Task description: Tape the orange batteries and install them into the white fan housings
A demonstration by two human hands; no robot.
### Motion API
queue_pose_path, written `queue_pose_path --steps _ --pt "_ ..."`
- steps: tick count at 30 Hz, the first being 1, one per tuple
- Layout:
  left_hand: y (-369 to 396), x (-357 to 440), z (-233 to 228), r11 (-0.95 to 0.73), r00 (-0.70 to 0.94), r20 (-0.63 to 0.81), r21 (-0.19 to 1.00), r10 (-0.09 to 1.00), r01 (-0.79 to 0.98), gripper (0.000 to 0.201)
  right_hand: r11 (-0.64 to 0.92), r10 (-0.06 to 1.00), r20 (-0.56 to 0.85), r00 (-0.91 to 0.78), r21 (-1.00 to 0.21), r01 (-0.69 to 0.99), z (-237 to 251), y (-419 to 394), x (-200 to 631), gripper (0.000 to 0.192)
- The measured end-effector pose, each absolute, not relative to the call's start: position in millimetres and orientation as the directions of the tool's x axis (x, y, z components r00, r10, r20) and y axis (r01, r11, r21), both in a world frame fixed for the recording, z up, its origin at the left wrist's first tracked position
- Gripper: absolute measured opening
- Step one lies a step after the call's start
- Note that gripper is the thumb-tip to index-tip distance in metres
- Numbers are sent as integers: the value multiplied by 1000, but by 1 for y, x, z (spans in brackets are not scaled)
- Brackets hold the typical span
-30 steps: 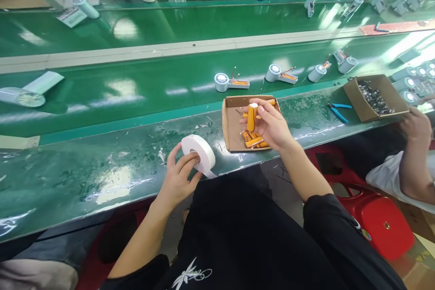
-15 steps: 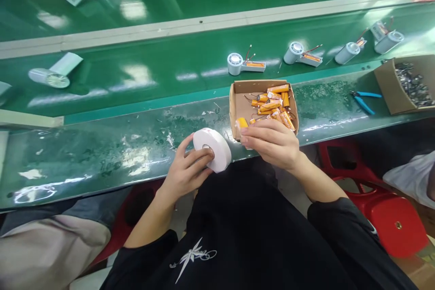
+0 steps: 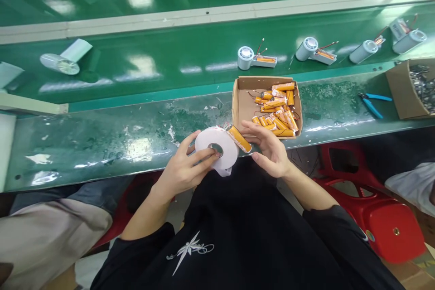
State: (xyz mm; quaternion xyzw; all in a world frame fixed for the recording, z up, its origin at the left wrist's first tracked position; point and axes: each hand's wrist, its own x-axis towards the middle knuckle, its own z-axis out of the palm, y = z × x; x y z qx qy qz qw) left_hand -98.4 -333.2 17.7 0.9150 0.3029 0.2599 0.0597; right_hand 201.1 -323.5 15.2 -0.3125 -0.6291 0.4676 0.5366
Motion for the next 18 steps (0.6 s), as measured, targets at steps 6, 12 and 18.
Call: queue_pose_path --steps 6,12,18 --pt "-336 -100 17 -808 700 421 168 577 565 51 -15 944 -58 -326 -991 131 41 -308 217 43" --pt "-334 -79 29 -750 625 520 46 581 659 46 -137 974 -116 -196 -986 -94 43 -292 197 52" --pt "-351 -40 22 -713 421 648 279 634 643 50 39 970 -61 236 -916 -399 15 -301 162 65"
